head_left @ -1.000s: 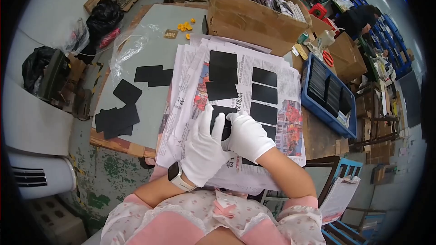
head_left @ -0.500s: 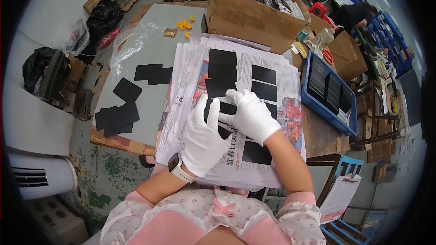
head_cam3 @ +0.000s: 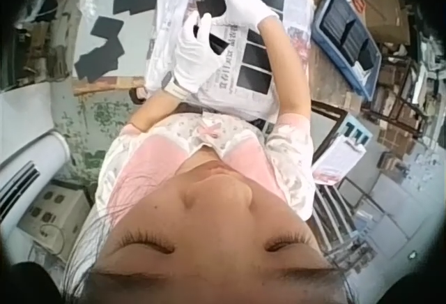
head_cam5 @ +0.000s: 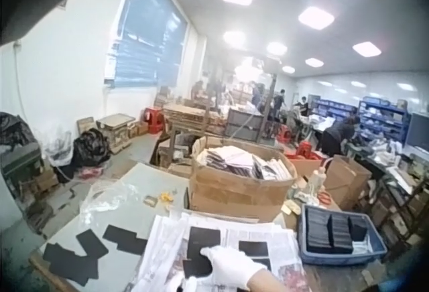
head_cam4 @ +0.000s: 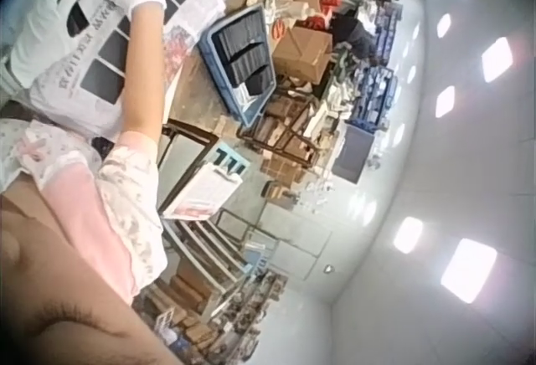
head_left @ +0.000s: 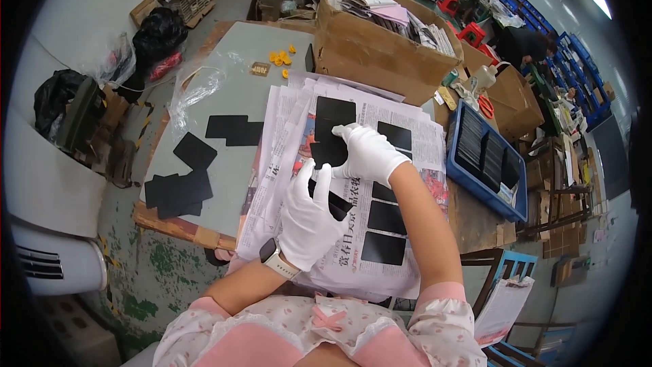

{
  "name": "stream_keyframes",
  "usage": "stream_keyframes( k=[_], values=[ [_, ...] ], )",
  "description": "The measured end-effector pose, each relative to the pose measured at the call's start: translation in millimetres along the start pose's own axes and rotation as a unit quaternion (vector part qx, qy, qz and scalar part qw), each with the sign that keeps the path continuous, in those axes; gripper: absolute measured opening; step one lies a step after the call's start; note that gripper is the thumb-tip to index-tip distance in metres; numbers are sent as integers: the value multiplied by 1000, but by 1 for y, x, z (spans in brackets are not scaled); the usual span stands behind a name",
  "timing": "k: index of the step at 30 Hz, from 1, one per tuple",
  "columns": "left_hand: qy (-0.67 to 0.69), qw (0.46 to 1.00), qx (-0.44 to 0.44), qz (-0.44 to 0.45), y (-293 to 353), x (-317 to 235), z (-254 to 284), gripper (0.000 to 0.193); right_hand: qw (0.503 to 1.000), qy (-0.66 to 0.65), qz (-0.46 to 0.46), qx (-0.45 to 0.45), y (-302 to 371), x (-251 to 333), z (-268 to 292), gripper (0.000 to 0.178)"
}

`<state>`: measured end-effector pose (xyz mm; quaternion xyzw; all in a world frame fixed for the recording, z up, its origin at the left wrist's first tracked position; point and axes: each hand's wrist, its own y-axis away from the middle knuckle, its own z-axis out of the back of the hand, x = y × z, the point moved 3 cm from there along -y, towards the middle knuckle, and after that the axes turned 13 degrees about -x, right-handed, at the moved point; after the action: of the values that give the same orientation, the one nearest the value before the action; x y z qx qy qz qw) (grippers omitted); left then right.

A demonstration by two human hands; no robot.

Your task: The person assembles small rectangular plates into a multi-slot component frame by hand on a workbench.

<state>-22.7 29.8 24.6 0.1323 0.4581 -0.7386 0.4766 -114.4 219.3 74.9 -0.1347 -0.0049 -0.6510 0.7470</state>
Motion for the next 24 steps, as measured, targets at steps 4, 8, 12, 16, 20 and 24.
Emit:
stream_keyframes(
  k=[4, 8, 12, 16, 20, 24],
  values=[
    [18, 1000, -7, -2, 1, 4, 0, 98, 994, 3, 22, 111, -15, 4, 1, 80],
    [25, 1000, -9, 0, 0, 5, 4, 100, 975, 143, 73, 155, -10, 33, 5, 57],
    [25, 996, -75, -27, 4, 16, -1, 108, 980, 3, 35, 198, 6, 42, 9, 54],
    [38, 996, -81, -27, -2, 11, 5, 110, 962, -101, 56, 247, 22, 46, 16, 46],
    [37, 995, -89, -11, 0, 18, -1, 110, 981, -95, 34, 163, -4, 40, 24, 49],
    [35, 998, -50, 15, 4, 18, 2, 104, 989, 117, 26, 90, -56, 4, 3, 113]
  ],
)
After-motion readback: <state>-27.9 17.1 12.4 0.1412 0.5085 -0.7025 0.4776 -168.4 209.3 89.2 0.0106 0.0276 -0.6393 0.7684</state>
